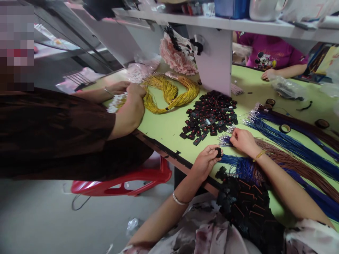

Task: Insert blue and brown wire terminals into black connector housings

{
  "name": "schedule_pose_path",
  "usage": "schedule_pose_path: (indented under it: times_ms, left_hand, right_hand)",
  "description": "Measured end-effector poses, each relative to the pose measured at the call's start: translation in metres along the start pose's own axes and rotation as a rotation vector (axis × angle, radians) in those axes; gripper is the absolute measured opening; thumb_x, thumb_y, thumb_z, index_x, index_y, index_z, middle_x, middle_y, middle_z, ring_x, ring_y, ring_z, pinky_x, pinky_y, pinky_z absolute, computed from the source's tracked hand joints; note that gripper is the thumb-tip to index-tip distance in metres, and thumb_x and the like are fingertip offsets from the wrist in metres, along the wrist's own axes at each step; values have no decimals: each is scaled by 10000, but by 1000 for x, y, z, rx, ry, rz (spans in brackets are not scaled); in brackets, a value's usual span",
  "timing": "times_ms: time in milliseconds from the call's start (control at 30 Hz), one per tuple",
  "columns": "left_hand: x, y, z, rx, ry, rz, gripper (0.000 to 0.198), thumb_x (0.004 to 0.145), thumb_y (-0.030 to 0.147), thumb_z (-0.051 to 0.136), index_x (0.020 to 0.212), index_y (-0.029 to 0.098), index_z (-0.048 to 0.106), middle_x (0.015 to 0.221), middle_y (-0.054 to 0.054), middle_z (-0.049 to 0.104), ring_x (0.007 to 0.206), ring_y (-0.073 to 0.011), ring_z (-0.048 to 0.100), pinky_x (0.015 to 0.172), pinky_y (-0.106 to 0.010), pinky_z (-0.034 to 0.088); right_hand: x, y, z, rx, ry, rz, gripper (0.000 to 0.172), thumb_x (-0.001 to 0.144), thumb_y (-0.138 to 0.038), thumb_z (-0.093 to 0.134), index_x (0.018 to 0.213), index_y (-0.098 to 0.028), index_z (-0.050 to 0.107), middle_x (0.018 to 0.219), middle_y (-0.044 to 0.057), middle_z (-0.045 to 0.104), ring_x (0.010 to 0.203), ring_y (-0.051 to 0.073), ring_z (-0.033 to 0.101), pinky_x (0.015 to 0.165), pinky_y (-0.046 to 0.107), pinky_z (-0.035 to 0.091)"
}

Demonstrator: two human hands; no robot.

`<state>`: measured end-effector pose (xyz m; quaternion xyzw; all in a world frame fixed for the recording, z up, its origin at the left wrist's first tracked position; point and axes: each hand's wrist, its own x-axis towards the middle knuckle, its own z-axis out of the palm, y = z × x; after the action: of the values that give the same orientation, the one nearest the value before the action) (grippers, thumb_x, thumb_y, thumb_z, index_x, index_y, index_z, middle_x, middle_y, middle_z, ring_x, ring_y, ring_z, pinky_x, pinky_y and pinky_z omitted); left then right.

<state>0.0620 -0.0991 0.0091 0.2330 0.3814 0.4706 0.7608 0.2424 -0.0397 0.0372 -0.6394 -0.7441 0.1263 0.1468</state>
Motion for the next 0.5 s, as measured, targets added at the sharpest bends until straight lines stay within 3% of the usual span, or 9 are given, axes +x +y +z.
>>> schedule_pose_path:
  times_ms: [233, 500]
  left_hand:
    - [2, -1, 3, -46, -17, 0, 295, 642, 223, 755, 882, 148, 600, 802, -30, 613, 740, -116, 572, 687, -243, 461]
    - [5, 0, 4, -115, -38, 0, 255, 674, 182, 716, 901, 145, 605, 834, -37, 612, 742, -116, 566, 695, -252, 451]
  right_hand:
    - [-7, -9, -4, 386, -48, -142, 129, 790, -248, 499, 713, -173, 570, 632, -11, 575, 547, 107, 451, 531, 219, 317]
    - [-28, -23, -4, 662, -60, -134, 127, 762, -245, 537, 678, -157, 573, 586, -35, 495, 534, 80, 385, 504, 196, 313]
